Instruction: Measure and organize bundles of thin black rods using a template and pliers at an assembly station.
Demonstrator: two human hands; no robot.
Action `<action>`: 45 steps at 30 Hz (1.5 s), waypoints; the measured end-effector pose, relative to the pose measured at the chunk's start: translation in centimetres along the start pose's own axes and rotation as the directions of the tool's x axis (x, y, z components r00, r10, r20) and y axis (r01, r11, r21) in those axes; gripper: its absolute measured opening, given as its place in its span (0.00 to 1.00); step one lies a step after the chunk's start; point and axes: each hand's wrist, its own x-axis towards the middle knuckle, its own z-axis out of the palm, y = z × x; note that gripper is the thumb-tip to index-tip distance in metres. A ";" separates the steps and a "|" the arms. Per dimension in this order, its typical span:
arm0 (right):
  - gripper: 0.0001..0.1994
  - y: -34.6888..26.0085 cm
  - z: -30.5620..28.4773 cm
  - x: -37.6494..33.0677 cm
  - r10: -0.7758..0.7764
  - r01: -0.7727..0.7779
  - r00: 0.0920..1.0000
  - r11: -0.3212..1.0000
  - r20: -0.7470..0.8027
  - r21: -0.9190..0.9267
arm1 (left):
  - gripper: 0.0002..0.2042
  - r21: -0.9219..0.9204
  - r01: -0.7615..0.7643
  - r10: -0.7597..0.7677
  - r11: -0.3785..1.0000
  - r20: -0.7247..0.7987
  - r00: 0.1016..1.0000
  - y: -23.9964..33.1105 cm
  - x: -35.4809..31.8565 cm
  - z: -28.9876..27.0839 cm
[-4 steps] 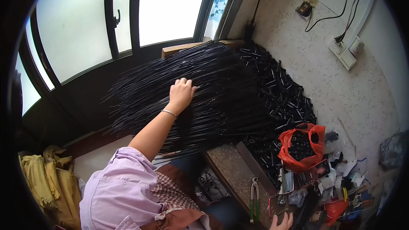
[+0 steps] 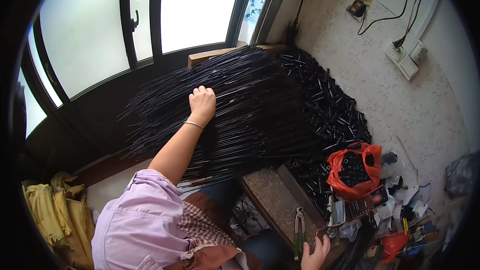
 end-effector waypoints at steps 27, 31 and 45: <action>0.12 -3.2 5.1 1.5 -0.162 0.179 0.962 0.982 -0.218 0.060 | 0.24 -0.912 -0.007 -0.133 0.411 -0.067 0.989 -27.6 -1.9 -4.0; 0.12 -2.8 6.2 0.7 -0.198 0.205 0.959 0.979 -0.204 0.012 | 0.32 -0.956 0.255 -0.624 0.147 0.110 0.774 -40.8 -9.9 4.3; 0.11 -9.9 3.8 4.1 -0.152 0.175 0.968 0.979 -0.199 0.104 | 0.33 -0.969 0.203 -0.308 -0.141 0.238 0.921 -25.3 -0.4 2.0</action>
